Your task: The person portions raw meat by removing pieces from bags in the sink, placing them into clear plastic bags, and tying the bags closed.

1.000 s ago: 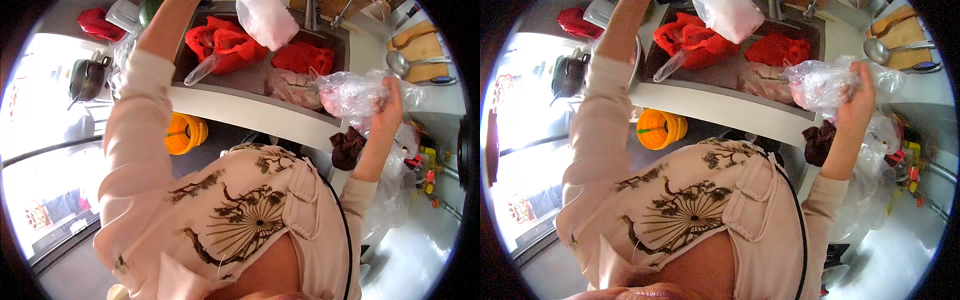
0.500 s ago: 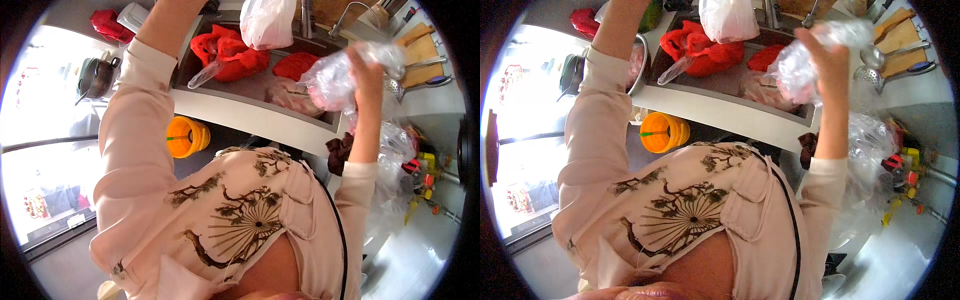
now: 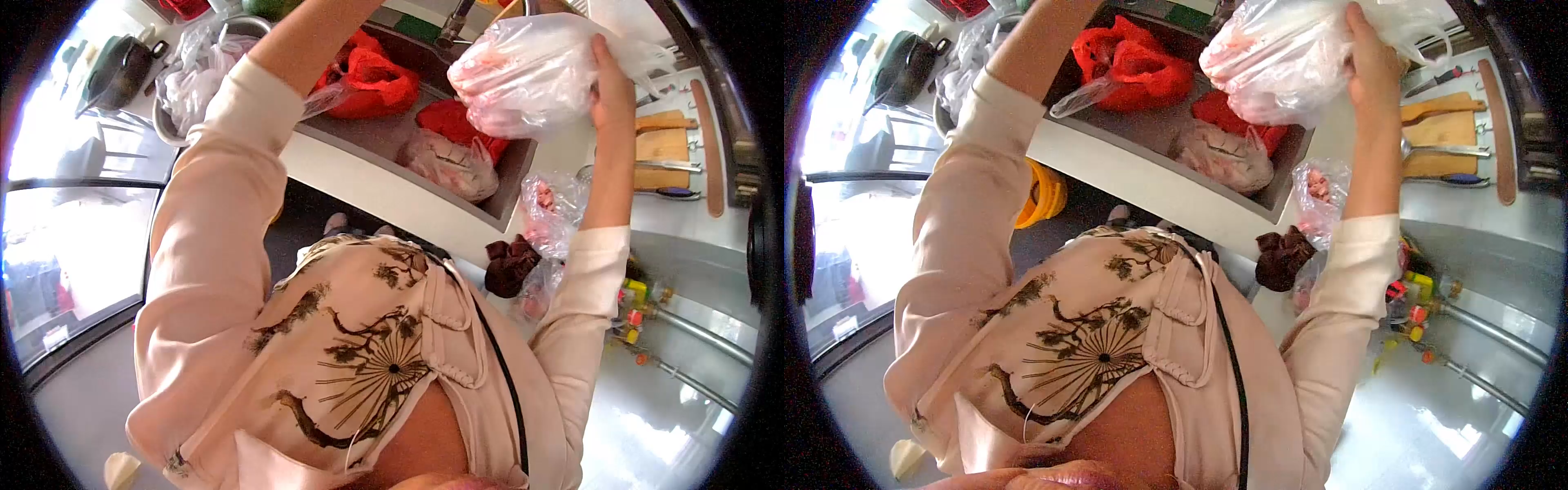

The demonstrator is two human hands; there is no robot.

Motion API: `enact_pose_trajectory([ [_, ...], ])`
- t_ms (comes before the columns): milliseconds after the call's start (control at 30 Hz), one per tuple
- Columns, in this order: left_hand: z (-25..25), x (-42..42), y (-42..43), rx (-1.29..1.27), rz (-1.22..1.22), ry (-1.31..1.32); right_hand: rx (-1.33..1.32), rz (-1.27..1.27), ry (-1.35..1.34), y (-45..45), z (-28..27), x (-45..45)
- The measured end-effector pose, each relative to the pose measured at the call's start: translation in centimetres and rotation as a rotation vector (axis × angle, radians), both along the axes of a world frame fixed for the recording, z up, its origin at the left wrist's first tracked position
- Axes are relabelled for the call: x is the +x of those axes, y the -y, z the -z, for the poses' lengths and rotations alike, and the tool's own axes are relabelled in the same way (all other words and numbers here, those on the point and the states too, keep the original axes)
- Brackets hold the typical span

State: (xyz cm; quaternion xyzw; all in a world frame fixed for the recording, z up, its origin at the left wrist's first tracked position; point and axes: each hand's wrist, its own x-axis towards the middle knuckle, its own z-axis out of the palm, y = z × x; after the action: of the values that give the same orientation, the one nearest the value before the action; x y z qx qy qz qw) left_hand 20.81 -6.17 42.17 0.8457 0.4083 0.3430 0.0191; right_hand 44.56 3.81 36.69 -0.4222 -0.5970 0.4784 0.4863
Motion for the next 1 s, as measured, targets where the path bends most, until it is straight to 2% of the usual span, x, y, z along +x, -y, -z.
enact_pose_trajectory([
  [33,1.1,-0.8,1.9,-0.003,0.013,0.091,-0.163,0.073,0.09,0.2,-1.3,-0.2],
  [67,4.9,-1.1,0.2,0.148,-0.041,0.034,-0.085,-0.098,-0.07,3.2,-2.3,-1.9],
  [100,9.0,-0.8,-1.8,0.293,-0.108,-0.026,-0.165,-0.115,-0.067,4.3,-3.6,-3.2],
  [167,11.4,2.3,1.8,-0.257,-0.242,0.069,-0.071,-0.186,-0.07,5.1,-3.7,-5.3],
  [200,12.9,3.4,2.3,-0.32,-0.264,0.163,-0.074,-0.205,-0.05,5.9,-4.0,-6.3],
  [267,13.3,3.9,3.3,-0.499,-0.228,0.444,-0.02,-0.146,0.053,7.3,-5.0,-7.8],
  [300,13.5,3.0,2.8,-0.498,-0.227,0.455,-0.018,-0.148,0.064,7.3,-5.3,-8.0],
  [367,13.7,0.8,1.3,-0.73,-0.095,0.649,0.004,-0.103,0.106,6.9,-6.2,-7.6],
  [400,13.7,0.2,1.3,-0.73,-0.091,0.647,0.004,-0.036,0.184,7.3,-6.7,-7.4],
  [467,13.1,-1.6,1.6,-0.74,-0.104,1.069,-0.006,-0.034,0.183,6.7,-6.1,-6.8],
  [500,13.0,-2.4,1.6,-0.736,-0.101,1.059,-0.02,-0.037,0.189,6.6,-5.9,-6.7],
  [567,12.3,-3.9,2.1,-0.794,-0.001,1.405,-0.022,-0.007,0.198,8.4,-6.2,-7.5],
  [600,11.8,-4.7,2.4,-0.902,0.058,1.576,-0.034,-0.037,0.19,8.4,-6.0,-7.2],
  [633,11.8,-5.9,2.2,-1.023,0.084,1.618,-0.048,-0.069,0.185,8.4,-5.6,-7.1],
  [700,11.9,-8.0,2.3,-1.109,0.178,1.737,-0.058,-0.106,0.175,8.8,-5.6,-7.6],
  [767,12.0,-9.5,2.8,-1.011,0.114,1.711,-0.026,0.015,0.15,9.5,-5.7,-8.5],
  [833,12.8,-11.4,2.8,-1.03,0.278,1.74,-0.007,-0.072,0.075,8.4,-5.6,-8.2],
  [900,12.7,-12.2,3.8,-1.034,0.211,1.727,0.027,-0.14,-0.023,8.4,-6.1,-8.8],
  [1000,12.0,-12.3,6.0,-0.823,0.048,1.57,-0.029,-0.122,0.023,8.8,-7.2,-9.4],
])
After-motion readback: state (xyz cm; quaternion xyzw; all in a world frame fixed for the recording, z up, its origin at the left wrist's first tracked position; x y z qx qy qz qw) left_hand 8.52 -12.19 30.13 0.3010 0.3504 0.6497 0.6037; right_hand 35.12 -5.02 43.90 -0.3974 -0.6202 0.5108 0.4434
